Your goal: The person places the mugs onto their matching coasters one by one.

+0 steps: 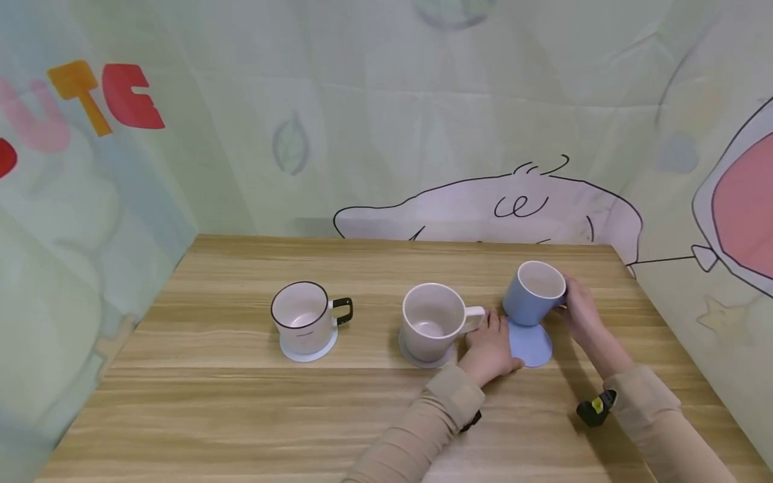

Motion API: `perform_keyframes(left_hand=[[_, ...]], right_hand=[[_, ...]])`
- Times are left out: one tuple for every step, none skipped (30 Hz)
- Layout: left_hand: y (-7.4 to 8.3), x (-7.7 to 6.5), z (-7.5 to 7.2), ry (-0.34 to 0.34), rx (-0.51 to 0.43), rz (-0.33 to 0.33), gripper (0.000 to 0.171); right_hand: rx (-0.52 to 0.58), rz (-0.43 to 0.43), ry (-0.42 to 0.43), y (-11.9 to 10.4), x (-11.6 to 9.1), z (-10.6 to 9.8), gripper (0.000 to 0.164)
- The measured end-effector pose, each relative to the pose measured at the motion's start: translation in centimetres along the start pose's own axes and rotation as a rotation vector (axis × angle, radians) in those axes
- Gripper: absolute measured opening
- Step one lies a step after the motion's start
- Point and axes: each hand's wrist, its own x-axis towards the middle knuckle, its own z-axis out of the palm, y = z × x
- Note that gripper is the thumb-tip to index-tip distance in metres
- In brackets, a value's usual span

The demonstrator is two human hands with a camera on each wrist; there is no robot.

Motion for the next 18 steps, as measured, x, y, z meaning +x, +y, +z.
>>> perform_keyframes(left_hand=[[0.0, 0.0, 0.0, 0.000, -0.005, -0.001, 0.089], [-0.1, 0.0, 0.0, -0.001, -0.006, -0.001, 0.089], [-0.1, 0.0, 0.0, -0.002, -0.008, -0.002, 0.089], [-0.1, 0.0, -0.1, -0.005, -0.007, -0.004, 0.090], [-0.1, 0.0, -0.1, -0.006, -0.006, -0.004, 0.090], [-0.1, 0.0, -0.1, -0.006, -0.003, -0.004, 0.090], [-0.1, -0.1, -0.2, -0.006, -0.002, -0.005, 0.090], [0.0, -0.1, -0.2, -0.009, 0.002, -0.006, 0.090], [0.0, -0.1, -0.2, -0.009, 0.003, -0.007, 0.090], [0.0, -0.2, -0.3, -0.009, 0.006, -0.007, 0.090], [0.1, -0.2, -0.3, -0.007, 0.008, -0.008, 0.090], [0.1, -0.2, -0.3, -0.006, 0.009, -0.009, 0.090], [0.1, -0.2, -0.3, -0.004, 0.011, -0.010, 0.090], [0.2, -0.2, -0.2, -0.002, 0.014, -0.009, 0.090], [0.2, -0.2, -0.2, -0.001, 0.016, -0.008, 0.089], [0.2, -0.2, -0.2, 0.000, 0.018, -0.007, 0.089], [0.2, -0.2, -0.1, 0.001, 0.017, -0.007, 0.089], [0.1, -0.2, -0.1, 0.000, 0.018, -0.006, 0.089]], right_hand=[[-0.010, 0.002, 0.002, -0.1, -0.1, 0.1, 0.043], [-0.017, 0.003, 0.002, -0.1, -0.2, 0.2, 0.042], [-0.017, 0.006, 0.000, -0.1, -0.3, 0.3, 0.042], [-0.015, 0.006, -0.002, -0.2, -0.4, 0.4, 0.042], [-0.018, 0.004, -0.006, -0.2, -0.5, 0.5, 0.042], [-0.020, 0.001, -0.015, -0.3, -0.6, 0.5, 0.042], [-0.024, -0.002, -0.023, -0.3, -0.7, 0.6, 0.042], [-0.020, -0.004, -0.030, -0.4, -0.8, 0.7, 0.043], [-0.021, -0.006, -0.037, -0.4, -0.9, 0.7, 0.043], [-0.025, -0.008, -0.044, -0.5, -1.1, 0.7, 0.044], [-0.021, -0.008, -0.049, -0.5, -1.2, 0.8, 0.044], [-0.018, -0.007, -0.052, -0.6, -1.3, 0.8, 0.044], [-0.013, -0.003, -0.055, -0.6, -1.5, 0.8, 0.045], [-0.004, 0.000, -0.057, -0.7, -1.6, 0.9, 0.044], [0.006, 0.006, -0.056, -0.7, -1.7, 0.9, 0.043], [0.016, 0.010, -0.054, -0.8, -1.9, 0.9, 0.043], [0.017, 0.014, -0.049, -0.8, -2.0, 0.9, 0.041], [0.020, 0.018, -0.048, -0.8, -2.2, 0.9, 0.040]])
